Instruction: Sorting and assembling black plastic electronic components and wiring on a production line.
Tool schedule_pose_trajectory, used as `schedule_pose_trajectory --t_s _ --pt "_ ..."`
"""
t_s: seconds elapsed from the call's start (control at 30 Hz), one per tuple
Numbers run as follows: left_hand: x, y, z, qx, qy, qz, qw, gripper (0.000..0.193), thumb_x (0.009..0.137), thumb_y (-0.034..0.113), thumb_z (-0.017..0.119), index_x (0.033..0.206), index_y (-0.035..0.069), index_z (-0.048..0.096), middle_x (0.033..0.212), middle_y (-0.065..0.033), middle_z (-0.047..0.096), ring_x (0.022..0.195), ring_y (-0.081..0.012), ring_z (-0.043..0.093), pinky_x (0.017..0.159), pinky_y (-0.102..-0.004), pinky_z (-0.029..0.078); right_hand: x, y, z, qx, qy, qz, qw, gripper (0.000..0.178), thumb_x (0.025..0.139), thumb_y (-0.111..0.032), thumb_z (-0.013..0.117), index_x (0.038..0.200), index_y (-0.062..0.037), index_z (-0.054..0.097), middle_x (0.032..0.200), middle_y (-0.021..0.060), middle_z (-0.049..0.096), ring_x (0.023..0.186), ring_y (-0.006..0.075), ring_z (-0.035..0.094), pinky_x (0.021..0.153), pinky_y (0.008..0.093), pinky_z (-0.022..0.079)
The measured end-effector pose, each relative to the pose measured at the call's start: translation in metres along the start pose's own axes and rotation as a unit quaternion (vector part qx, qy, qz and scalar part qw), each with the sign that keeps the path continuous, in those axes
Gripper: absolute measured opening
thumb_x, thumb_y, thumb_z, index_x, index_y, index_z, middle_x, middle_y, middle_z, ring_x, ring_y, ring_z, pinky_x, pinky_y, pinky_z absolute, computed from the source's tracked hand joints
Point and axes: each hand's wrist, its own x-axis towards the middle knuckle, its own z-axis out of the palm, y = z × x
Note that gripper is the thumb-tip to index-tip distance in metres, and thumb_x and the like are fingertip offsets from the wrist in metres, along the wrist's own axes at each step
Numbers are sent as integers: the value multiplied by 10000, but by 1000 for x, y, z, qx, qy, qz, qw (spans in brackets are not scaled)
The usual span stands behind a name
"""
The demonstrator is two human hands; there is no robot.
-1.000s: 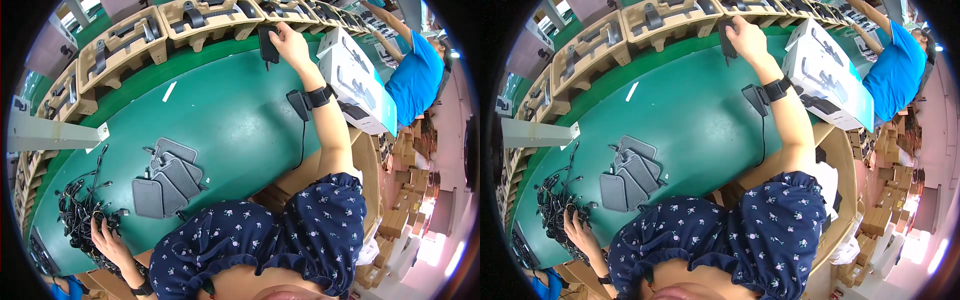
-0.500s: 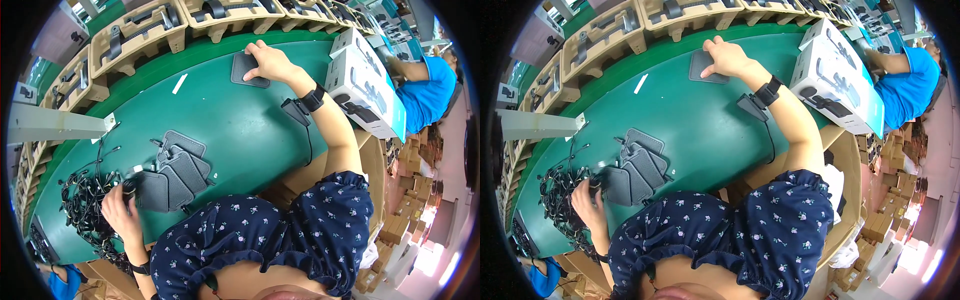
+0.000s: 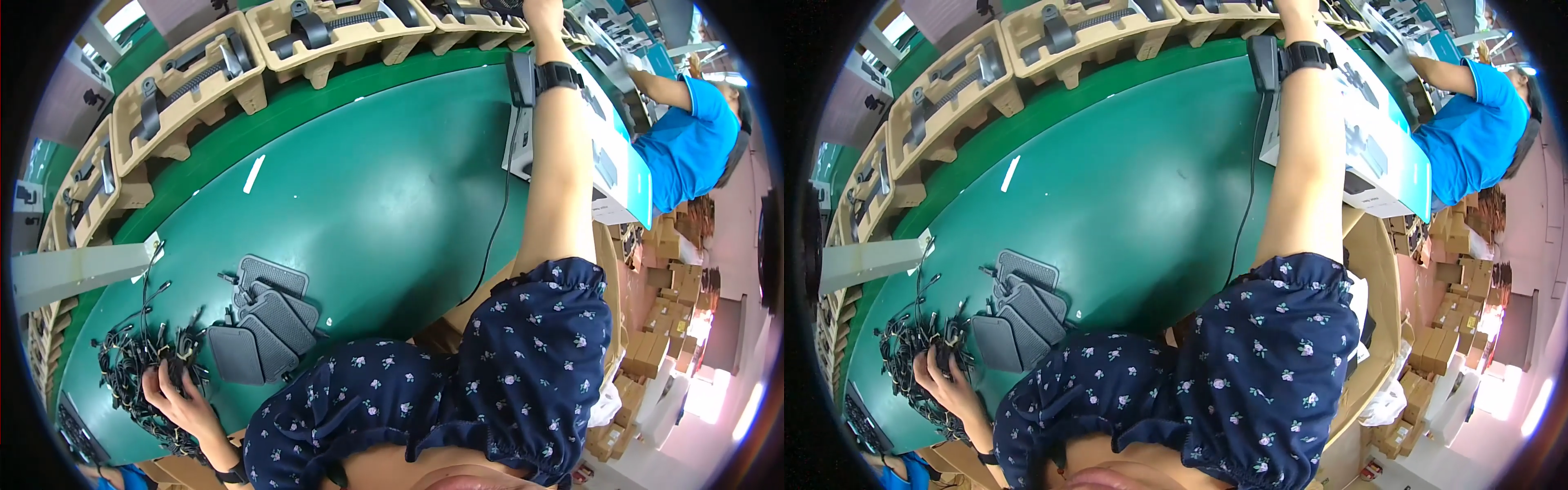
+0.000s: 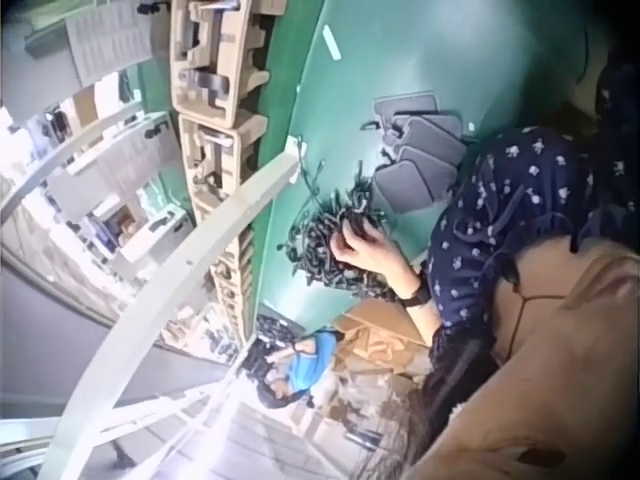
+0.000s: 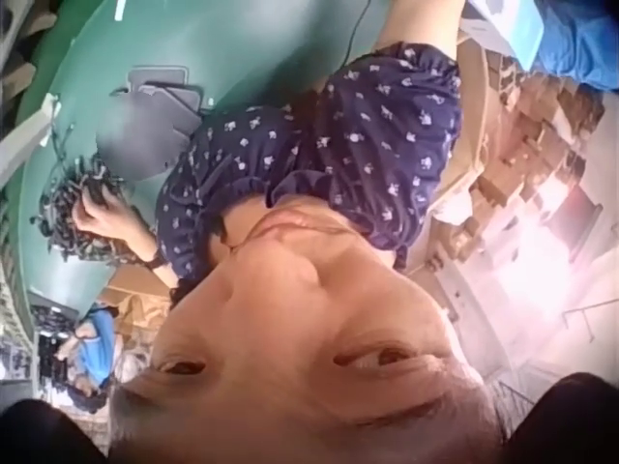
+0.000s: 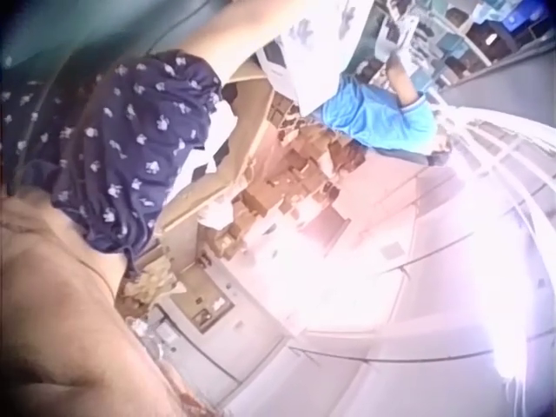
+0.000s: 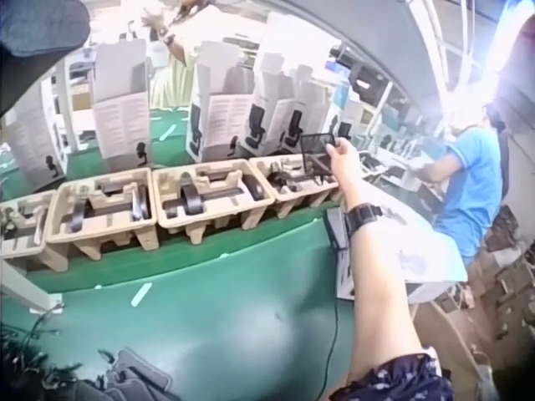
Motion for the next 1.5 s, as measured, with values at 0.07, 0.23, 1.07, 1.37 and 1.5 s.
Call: schedule_pose_trajectory --t_s 0.07,0.23,1.07,1.37,1.5 --pt "-1 -2 -7 10 -14 -7 1000 360 781 64 616 1126 14 525 1110 -151 460 999 -327 498 809 -404 435 7 23 10 -9 0 9 1000 303 790 -218 650 1006 -13 597 805 146 635 759 255 603 703 338 460" --pt "0 2 -30 31 -170 7 985 332 779 125 595 1079 2 525 1000 -155 511 965 -349 466 855 -420 371 7 14 32 -20 -59 21 998 366 772 -207 659 1069 -6 586 809 175 644 749 292 621 676 373 488" --pt "7 -10 -20 -55 -82 -78 992 283 708 108 685 978 102 598 890 -54 528 766 -242 511 711 -329 416 -216 -290 20 246 -327 -302 861 178 876 -145 550 1024 -70 614 999 64 618 901 167 567 765 298 455" --pt "7 -2 -17 -311 10 -127 942 416 691 20 686 1082 66 549 865 -83 524 781 -238 531 690 -313 449 -383 -419 3 346 -474 -541 603 416 678 -210 685 1037 -66 532 886 82 528 844 244 566 702 350 476" --pt "4 -13 -33 -292 -16 -103 951 560 676 1 694 1184 52 463 854 -89 513 735 -222 522 673 -309 458 -367 -417 3 278 -522 -544 595 294 758 -192 648 1011 -77 553 846 78 496 810 246 565 666 328 482"
